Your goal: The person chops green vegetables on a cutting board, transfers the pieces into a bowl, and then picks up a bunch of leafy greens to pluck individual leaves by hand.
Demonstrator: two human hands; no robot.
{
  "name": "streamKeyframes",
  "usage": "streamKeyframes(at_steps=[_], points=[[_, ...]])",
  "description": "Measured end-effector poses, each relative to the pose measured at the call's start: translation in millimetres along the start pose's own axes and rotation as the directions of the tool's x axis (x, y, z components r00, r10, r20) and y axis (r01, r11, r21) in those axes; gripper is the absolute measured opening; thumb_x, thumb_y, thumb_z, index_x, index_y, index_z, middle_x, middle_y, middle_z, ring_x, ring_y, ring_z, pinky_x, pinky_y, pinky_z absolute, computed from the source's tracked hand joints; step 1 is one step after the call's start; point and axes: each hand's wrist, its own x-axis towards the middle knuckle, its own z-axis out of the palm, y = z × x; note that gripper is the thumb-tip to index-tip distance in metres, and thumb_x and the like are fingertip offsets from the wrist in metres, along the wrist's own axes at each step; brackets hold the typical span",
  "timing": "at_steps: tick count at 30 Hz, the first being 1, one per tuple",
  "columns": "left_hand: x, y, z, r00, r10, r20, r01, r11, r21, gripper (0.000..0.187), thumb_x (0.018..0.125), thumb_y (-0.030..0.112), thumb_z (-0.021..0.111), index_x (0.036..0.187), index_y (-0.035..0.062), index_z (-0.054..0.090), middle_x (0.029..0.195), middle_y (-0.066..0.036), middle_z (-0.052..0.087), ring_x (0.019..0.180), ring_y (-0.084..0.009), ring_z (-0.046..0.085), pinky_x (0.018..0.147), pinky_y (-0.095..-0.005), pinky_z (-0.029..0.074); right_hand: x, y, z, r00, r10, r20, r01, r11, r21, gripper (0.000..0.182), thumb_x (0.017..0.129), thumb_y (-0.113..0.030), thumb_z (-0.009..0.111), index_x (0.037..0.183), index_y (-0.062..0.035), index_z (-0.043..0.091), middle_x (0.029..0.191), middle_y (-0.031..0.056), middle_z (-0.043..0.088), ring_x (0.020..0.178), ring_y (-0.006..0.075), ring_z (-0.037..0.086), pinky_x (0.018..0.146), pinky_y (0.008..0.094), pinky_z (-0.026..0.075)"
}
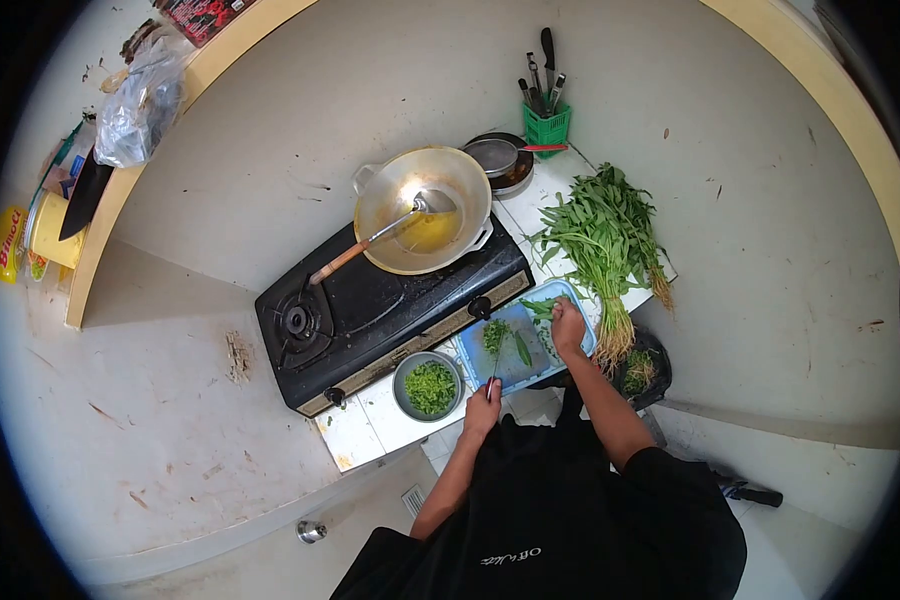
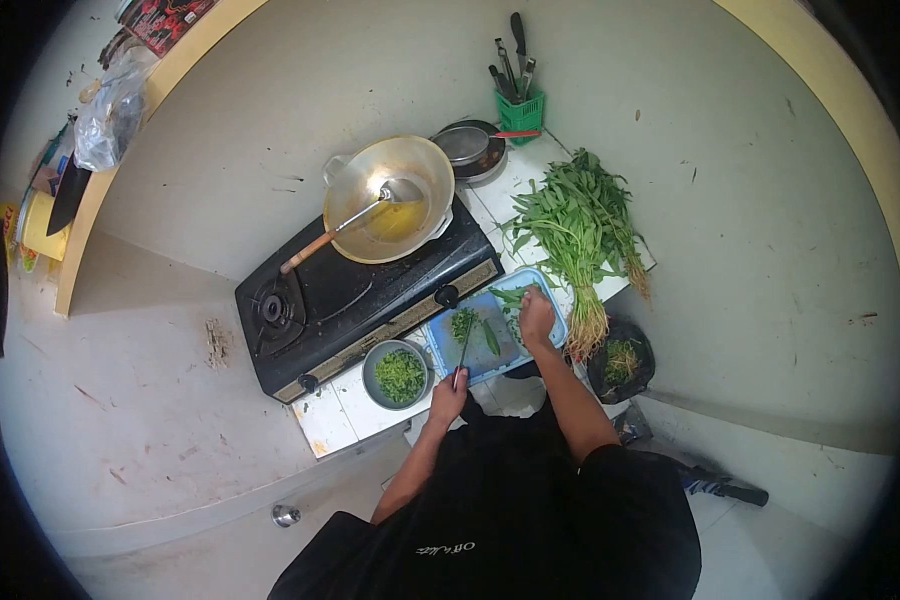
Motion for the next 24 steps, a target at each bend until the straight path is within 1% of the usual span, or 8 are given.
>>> streamKeyframes(at_steps=[5,8,10,12,14,17,20,24], points=[[-2,5,0,0.999,-0.047,0.014,0.047,0.999,-0.022,0.061,0.100,0.055,0.046,0.100,-0.0026,0.067,0.093,-0.033,0.067,0.096,-0.0497,0.065,0.085,-0.0532,0.050,1,11,-2,0.995,-0.092,-0.030,0.097,0.973,0.208,0.029,0.086,0.001,0.067,0.114,-0.0047,0.068,0.091,0.0138,0.072,0.083,0.0311,0.069,0.076,0.0387,0.054],[-2,2,4,1.000,-0.009,-0.018,0.009,1.000,-0.017,0.062,0.100,0.055,0.046,0.100,-0.0029,0.067,0.092,-0.032,0.068,0.095,-0.0492,0.065,0.085,-0.0527,0.050,6,15,-4,0.994,-0.103,-0.035,0.109,0.957,0.268,0.031,0.085,0.002,0.066,0.115,-0.0057,0.068,0.093,0.0141,0.071,0.090,0.0337,0.068,0.079,0.0421,0.053],[-1,-1,7,0.999,0.002,-0.035,-0.002,1.000,-0.011,0.063,0.100,0.056,0.046,0.100,-0.0028,0.068,0.092,-0.032,0.068,0.095,-0.0489,0.066,0.085,-0.0526,0.051,8,13,-9,0.989,-0.131,-0.064,0.144,0.952,0.272,0.030,0.085,0.002,0.066,0.115,-0.0045,0.068,0.092,0.0144,0.072,0.089,0.0342,0.069,0.079,0.0421,0.053],[0,-1,5,1.000,0.005,-0.030,-0.006,1.000,-0.006,0.063,0.099,0.057,0.046,0.100,-0.0025,0.068,0.092,-0.032,0.068,0.095,-0.0489,0.066,0.084,-0.0525,0.051,11,11,-14,0.978,-0.193,-0.079,0.203,0.968,0.145,0.031,0.084,0.001,0.068,0.114,-0.0039,0.068,0.094,0.0152,0.072,0.089,0.0342,0.069,0.080,0.0428,0.053],[-1,4,-2,1.000,0.010,-0.024,-0.011,1.000,-0.009,0.064,0.099,0.057,0.046,0.101,-0.0023,0.068,0.091,-0.032,0.068,0.094,-0.0490,0.066,0.084,-0.0524,0.051,14,16,-14,0.971,-0.223,-0.090,0.238,0.948,0.212,0.031,0.085,0.001,0.066,0.116,-0.0039,0.068,0.094,0.0155,0.072,0.087,0.0335,0.069,0.079,0.0418,0.054],[2,1,-2,1.000,0.012,-0.010,-0.012,1.000,0.004,0.063,0.099,0.058,0.046,0.101,-0.0011,0.068,0.091,-0.032,0.068,0.095,-0.0487,0.066,0.086,-0.0525,0.051,17,10,-18,0.991,-0.134,0.003,0.118,0.886,0.448,0.035,0.087,0.005,0.063,0.121,-0.0002,0.063,0.086,0.0072,0.069,0.077,0.0136,0.066,0.074,0.0271,0.052],[7,0,-5,0.999,0.041,0.012,-0.041,0.999,0.010,0.067,0.099,0.059,0.044,0.104,-0.0035,0.067,0.091,-0.033,0.067,0.096,-0.0492,0.065,0.084,-0.0512,0.051,23,26,-8,0.989,-0.140,0.051,0.080,0.784,0.615,0.039,0.088,0.005,0.063,0.126,-0.0011,0.060,0.091,0.0058,0.068,0.077,0.0111,0.065,0.074,0.0255,0.052],[13,5,-8,0.999,-0.012,0.043,0.011,1.000,0.017,0.065,0.097,0.060,0.045,0.102,-0.0005,0.068,0.096,-0.031,0.068,0.099,-0.0479,0.065,0.088,-0.0516,0.050,22,27,-12,0.978,-0.089,0.189,-0.076,0.693,0.717,0.042,0.091,0.003,0.062,0.132,0.0013,0.055,0.096,0.0066,0.066,0.084,0.0131,0.065,0.075,0.0247,0.051]])
